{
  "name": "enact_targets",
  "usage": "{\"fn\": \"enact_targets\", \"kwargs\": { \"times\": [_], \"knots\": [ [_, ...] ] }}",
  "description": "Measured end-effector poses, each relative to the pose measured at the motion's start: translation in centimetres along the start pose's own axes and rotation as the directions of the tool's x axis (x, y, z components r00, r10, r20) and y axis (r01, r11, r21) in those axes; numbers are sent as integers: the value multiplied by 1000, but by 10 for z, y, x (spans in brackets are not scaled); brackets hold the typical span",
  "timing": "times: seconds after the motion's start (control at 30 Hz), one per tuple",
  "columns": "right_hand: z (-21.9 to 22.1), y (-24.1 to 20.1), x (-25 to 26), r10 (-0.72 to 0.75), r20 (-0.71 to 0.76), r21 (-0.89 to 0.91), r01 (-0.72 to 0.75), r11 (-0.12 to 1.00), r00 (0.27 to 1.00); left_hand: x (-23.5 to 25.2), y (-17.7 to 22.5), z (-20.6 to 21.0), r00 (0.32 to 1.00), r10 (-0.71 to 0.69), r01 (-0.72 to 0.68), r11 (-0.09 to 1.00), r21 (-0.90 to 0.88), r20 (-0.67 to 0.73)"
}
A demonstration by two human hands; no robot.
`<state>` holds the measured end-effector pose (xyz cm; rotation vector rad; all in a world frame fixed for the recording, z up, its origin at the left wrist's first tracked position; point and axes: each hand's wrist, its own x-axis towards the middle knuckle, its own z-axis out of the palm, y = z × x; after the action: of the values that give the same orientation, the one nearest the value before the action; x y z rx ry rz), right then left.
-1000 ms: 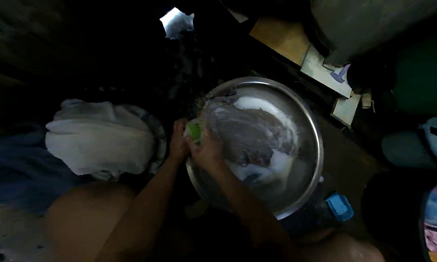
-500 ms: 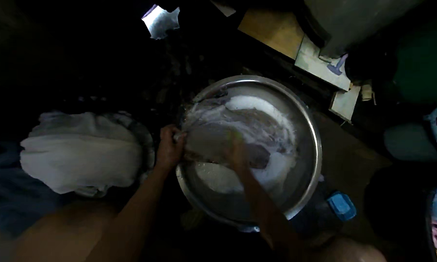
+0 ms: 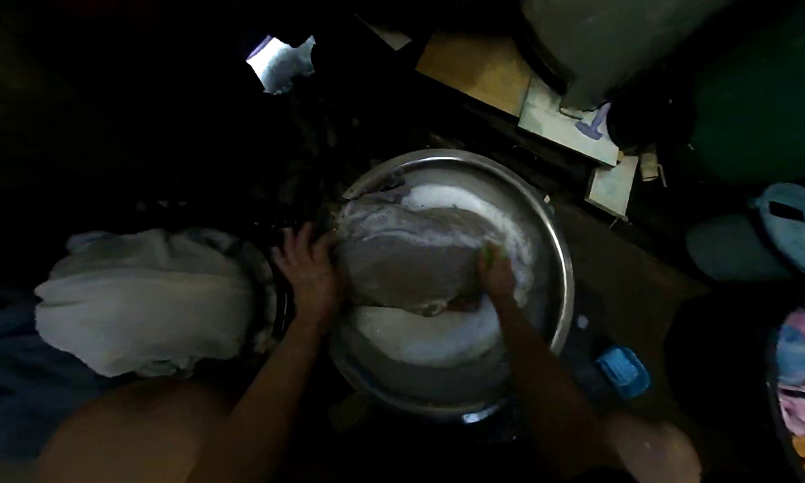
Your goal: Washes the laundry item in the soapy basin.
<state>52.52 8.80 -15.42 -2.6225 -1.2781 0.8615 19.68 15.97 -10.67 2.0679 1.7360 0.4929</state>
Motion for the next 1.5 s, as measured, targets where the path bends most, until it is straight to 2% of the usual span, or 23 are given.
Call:
{"fn": "enact_targets", "kwargs": {
  "times": [0.07,0.17,0.23,0.3,0.4,0.5,0.57,0.6,0.63,0.73,0.8,0.83,0.87,0.9,0.93,1.0,1.07,1.17,1.23,1.3,1.37,1.43,1.5],
  "knots": [
    [-39,30,17,61,179,25,-67,997,982,-11,47,11,973,120,-132,990,48,197],
    [-82,40,-2,47,316,116,-88,989,947,-42,93,66,745,342,-363,928,-83,573],
    [-96,47,-22,95,393,-7,-100,995,915,-51,104,94,671,365,-374,918,-130,645],
    [-93,53,-38,195,540,-252,-64,966,819,-46,104,103,684,354,-350,926,-139,637],
    [-37,61,-64,281,656,-401,8,916,701,-33,104,97,644,324,-270,944,-191,693],
    [32,21,-109,90,715,-229,111,967,693,-17,97,58,651,368,-182,925,-334,664],
    [61,-12,-131,-158,779,-49,310,950,607,-10,88,9,670,346,-134,927,-351,657],
    [64,-28,-136,-267,775,102,304,947,573,-8,77,-12,704,340,-150,929,-337,624],
    [55,-50,-139,-326,760,275,176,945,561,-5,61,-29,736,328,-177,938,-299,592],
    [10,-109,-141,-603,613,690,26,723,511,-2,0,-41,859,339,-308,941,-142,384],
    [-15,-162,-151,-682,394,804,128,581,617,-8,-25,-31,921,267,-236,962,-138,284],
    [-19,-192,-159,-641,292,801,186,570,709,-14,-25,-29,946,135,-94,984,-150,296],
    [-16,-217,-164,-593,215,771,237,591,776,-16,-14,-38,925,-52,121,979,-164,376],
    [-8,-234,-166,-563,156,704,309,640,811,-13,-1,-51,840,-184,263,961,-86,510],
    [3,-238,-161,-549,121,583,389,713,827,-10,5,-54,792,-234,278,961,9,563],
    [32,-190,-133,-418,145,267,371,889,897,-13,-8,-36,856,-114,47,989,143,504],
    [56,-83,-89,-196,28,112,192,975,980,-11,-34,-8,934,224,-263,958,113,278],
    [45,3,-57,0,-65,-34,-2,999,998,-12,-34,5,924,303,-337,934,118,234],
    [25,-33,-52,49,-50,55,-46,997,998,-4,-24,9,931,294,-321,941,103,217],
    [19,-104,-74,-121,-66,219,132,967,991,0,-19,13,938,265,-293,951,100,224],
    [45,-158,-110,-361,-113,283,379,881,925,-6,-17,13,933,239,-272,958,92,269],
    [69,-151,-122,-430,-155,238,456,858,890,-6,-19,12,929,238,-272,958,90,284],
    [68,-75,-99,-290,-116,167,306,937,950,-2,-27,16,922,294,-326,940,97,251]
  ]
}}
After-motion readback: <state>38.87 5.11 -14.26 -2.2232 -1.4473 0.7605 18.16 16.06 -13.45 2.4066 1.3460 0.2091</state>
